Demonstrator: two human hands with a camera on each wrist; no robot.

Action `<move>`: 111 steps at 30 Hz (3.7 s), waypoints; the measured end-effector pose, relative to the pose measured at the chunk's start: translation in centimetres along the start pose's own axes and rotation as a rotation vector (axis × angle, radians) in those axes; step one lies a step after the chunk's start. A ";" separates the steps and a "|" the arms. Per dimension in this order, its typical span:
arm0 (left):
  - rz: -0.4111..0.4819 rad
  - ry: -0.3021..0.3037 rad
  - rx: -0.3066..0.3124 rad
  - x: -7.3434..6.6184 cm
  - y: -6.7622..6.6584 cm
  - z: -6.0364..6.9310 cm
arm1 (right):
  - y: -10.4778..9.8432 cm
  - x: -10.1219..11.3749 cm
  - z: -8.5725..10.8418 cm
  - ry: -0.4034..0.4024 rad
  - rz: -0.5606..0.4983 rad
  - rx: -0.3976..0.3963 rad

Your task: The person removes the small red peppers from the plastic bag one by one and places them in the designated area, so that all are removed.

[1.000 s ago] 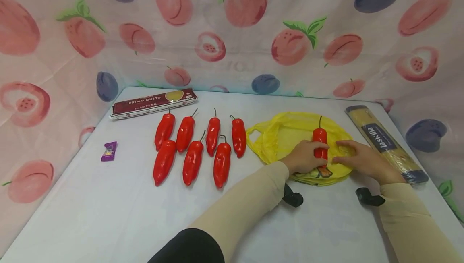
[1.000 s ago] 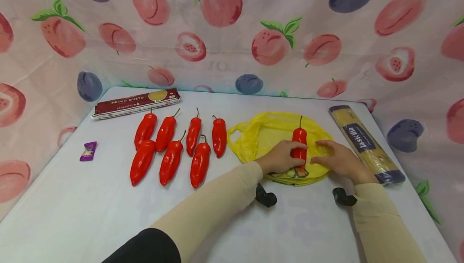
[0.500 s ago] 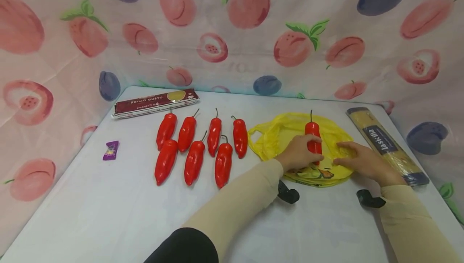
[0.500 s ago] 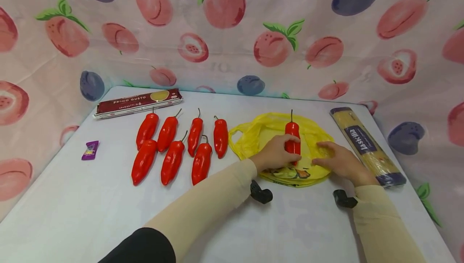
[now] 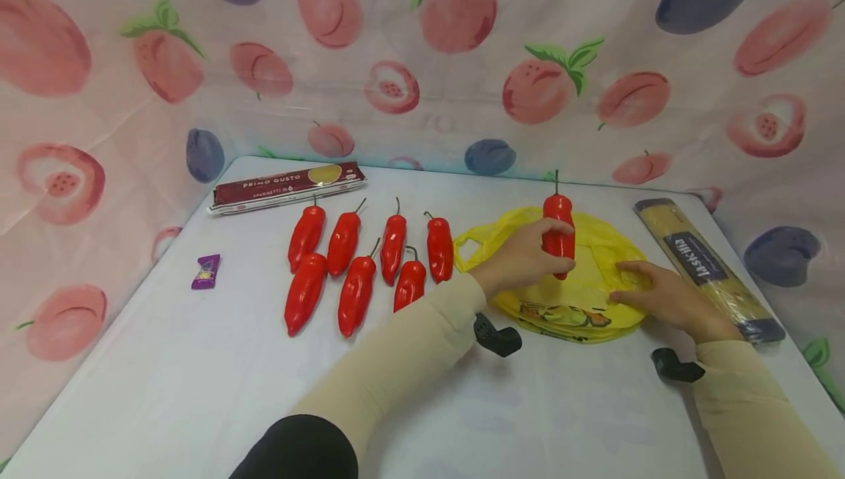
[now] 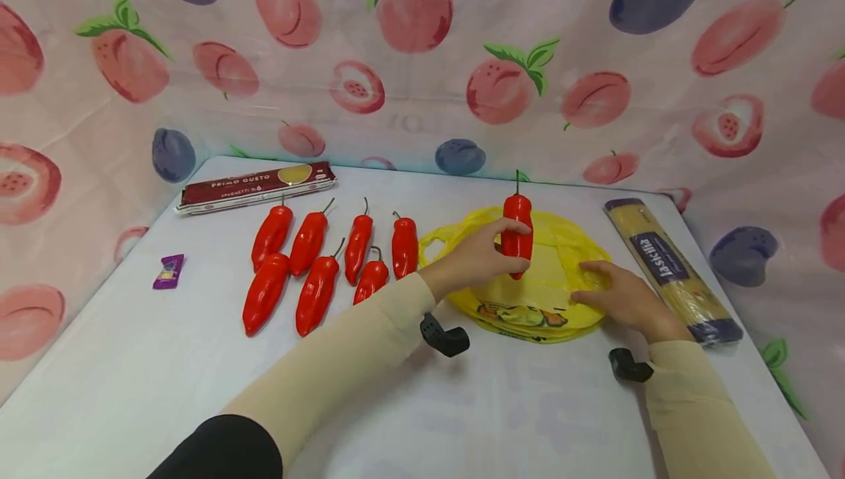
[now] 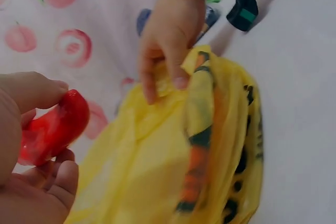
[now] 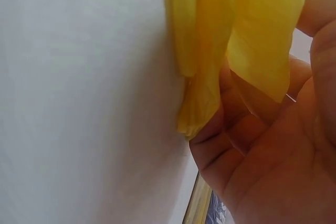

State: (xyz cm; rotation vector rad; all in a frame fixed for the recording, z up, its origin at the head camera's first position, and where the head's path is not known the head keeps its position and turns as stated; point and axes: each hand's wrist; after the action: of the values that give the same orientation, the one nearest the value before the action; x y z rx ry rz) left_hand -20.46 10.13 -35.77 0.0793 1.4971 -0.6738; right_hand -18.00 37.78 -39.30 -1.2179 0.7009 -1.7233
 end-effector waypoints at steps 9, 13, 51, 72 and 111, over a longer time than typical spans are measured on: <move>-0.053 0.019 0.014 -0.3 -5.0 2.7 | 0.0 -0.3 0.1 -0.037 -0.007 -0.024; -0.085 0.030 0.003 -0.1 -7.2 4.1 | 0.2 -0.4 0.1 -0.038 -0.012 -0.028; -0.188 -0.170 -0.157 5.4 -18.9 14.4 | 0.0 -0.6 -0.3 -0.053 -0.018 -0.022; -0.128 -0.302 -0.261 9.8 -24.1 20.4 | -0.1 -0.6 -0.2 -0.058 -0.013 -0.027; -0.285 -0.472 -0.165 15.7 -25.8 25.2 | -0.1 -0.4 0.1 -0.070 -0.047 -0.014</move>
State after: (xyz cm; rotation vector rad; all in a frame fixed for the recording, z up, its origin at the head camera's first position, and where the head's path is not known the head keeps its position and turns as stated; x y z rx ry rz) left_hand -11.00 -27.93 -38.59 -0.4020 1.1073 -0.7328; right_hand -17.93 38.21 -39.40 -1.3074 0.6482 -1.7073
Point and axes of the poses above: each hand's wrist, its own z-axis away from the middle knuckle, its own y-axis out of the palm, x = y × z, and after that the axes turned 1 degree about -x, right-handed
